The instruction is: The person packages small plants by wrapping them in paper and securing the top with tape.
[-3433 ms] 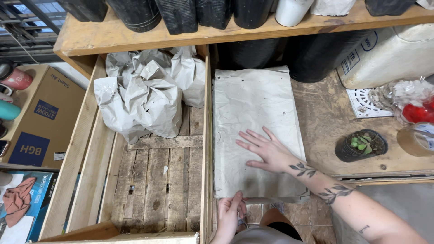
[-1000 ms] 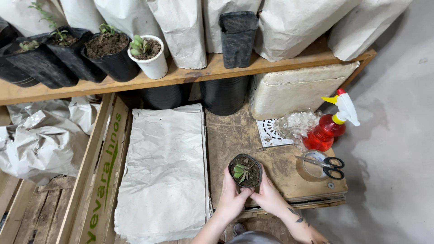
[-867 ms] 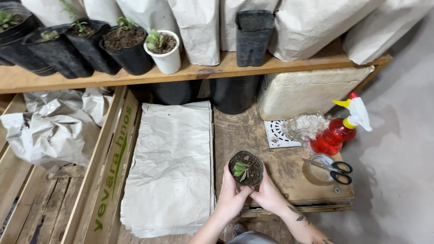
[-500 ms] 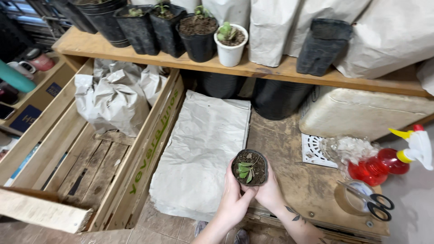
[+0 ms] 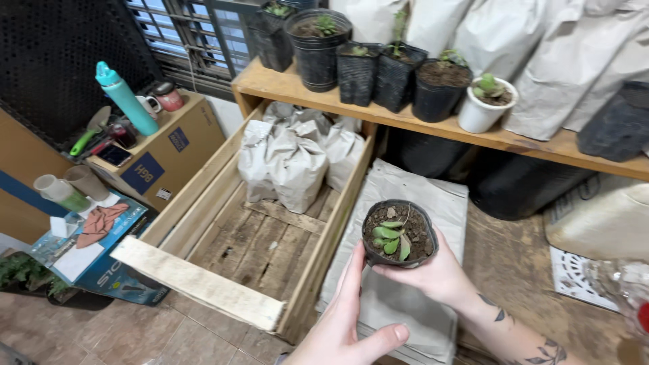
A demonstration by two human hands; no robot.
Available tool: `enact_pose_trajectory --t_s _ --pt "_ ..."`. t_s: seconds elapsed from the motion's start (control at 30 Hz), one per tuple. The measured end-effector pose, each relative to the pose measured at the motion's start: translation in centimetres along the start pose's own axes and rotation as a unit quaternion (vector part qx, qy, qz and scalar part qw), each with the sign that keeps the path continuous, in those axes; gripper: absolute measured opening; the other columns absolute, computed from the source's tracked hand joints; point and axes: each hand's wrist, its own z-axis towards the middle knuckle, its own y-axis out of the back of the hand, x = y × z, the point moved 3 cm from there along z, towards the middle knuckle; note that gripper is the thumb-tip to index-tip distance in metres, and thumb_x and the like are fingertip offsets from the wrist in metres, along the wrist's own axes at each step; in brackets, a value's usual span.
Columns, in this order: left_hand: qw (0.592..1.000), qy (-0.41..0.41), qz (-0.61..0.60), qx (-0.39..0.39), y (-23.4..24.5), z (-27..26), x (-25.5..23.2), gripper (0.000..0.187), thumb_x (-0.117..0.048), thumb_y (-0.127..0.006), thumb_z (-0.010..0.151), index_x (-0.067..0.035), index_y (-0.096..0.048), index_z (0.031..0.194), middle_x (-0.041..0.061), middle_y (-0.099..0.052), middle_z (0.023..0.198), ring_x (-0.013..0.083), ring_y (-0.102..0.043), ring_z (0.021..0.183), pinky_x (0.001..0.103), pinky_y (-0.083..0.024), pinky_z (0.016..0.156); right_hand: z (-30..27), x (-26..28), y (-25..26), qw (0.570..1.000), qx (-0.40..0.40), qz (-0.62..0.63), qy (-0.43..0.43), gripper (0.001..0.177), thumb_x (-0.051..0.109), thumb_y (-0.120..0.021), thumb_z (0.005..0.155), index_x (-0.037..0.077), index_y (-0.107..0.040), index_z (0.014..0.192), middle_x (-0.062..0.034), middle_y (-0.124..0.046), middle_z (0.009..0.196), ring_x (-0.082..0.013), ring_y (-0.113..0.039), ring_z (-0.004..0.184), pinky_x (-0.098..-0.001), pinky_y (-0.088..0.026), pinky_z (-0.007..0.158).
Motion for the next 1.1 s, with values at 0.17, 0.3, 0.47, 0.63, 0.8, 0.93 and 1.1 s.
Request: enact_pose_trajectory --t_s 0.17,0.3,0.47,0.63,0.8,0.93,1.1 --pt "0.998 -0.022 -0.066 -0.008 12.9 -1.0 -4.6 0.115 -0.031 -0.076 0.096 -0.008 0.003 0.176 0.01 -0.007 0.188 0.0217 -0.02 0.166 0.041 -0.018 0.132 6.3 2.5 -9.5 0.999 0.037 0.024 0.031 0.089 0.003 -0.101 0.065 0.004 -0.062 0.145 -0.0136 -0.083 0.134 -0.0212 -0.079 0.122 -0.0383 -0.064 0.111" --pt "0.992 0.021 -0.124 -0.014 24.2 1.5 -4.1 0.112 -0.017 -0.078 0.091 -0.018 -0.008 0.179 0.018 -0.033 0.181 0.0142 -0.065 0.138 0.033 -0.049 0.118 13.5 2.1 -14.9 0.989 0.116 0.02 0.091 0.096 0.009 -0.09 0.08 0.006 -0.04 0.162 -0.0132 -0.066 0.153 -0.02 -0.064 0.138 -0.0356 -0.052 0.12" --pt "0.999 -0.008 -0.019 -0.028 32.4 5.2 -7.0 0.114 -0.025 -0.084 0.087 0.004 -0.018 0.176 0.027 -0.026 0.183 0.0456 -0.021 0.169 0.056 -0.033 0.132 21.9 0.4 -19.4 0.993 -0.006 0.097 0.061 0.088 -0.022 -0.093 0.067 0.004 -0.067 0.147 -0.0121 -0.074 0.14 -0.0256 -0.069 0.13 -0.0482 -0.062 0.104" --pt "0.999 -0.033 -0.02 -0.024 37.9 11.5 -4.7 0.121 -0.024 -0.091 0.08 0.006 -0.022 0.175 0.028 -0.033 0.18 0.0438 -0.025 0.169 0.054 -0.034 0.133 29.3 -0.6 -19.8 0.995 -0.046 0.058 0.074 0.092 -0.022 -0.093 0.067 0.004 -0.062 0.15 -0.0125 -0.072 0.142 -0.0269 -0.07 0.128 -0.0463 -0.064 0.099" --pt "0.993 -0.082 -0.061 -0.053 41.5 17.0 -2.6 0.11 -0.009 -0.084 0.085 0.002 -0.023 0.176 0.029 -0.035 0.178 0.0439 -0.026 0.168 0.053 -0.033 0.135 34.4 1.3 -20.8 0.991 -0.08 0.09 0.058 0.092 -0.026 -0.082 0.076 0.004 -0.054 0.159 -0.0155 -0.069 0.142 -0.0283 -0.07 0.124 -0.0462 -0.067 0.094" --pt "0.988 -0.113 -0.087 -0.055 42.9 20.6 -2.1 0.102 -0.004 -0.077 0.088 0.001 -0.025 0.175 0.027 -0.04 0.176 0.0432 -0.034 0.166 0.052 -0.037 0.133 40.6 -1.8 -19.4 0.988 -0.105 0.088 0.069 0.106 -0.03 -0.08 0.068 0.006 -0.05 0.163 -0.0172 -0.065 0.151 -0.032 -0.066 0.132 -0.0483 -0.065 0.098" --pt "0.992 -0.094 -0.063 -0.059 44.9 24.1 -1.9 0.099 0.006 -0.073 0.088 -0.002 -0.026 0.175 0.024 -0.04 0.177 0.0427 -0.042 0.161 0.047 -0.048 0.128 45.5 -4.4 -18.5 0.988 -0.138 0.065 0.006 0.128 -0.029 -0.06 0.06 0.011 -0.025 0.177 -0.0184 -0.048 0.172 -0.033 -0.054 0.151 -0.0394 -0.053 0.116"
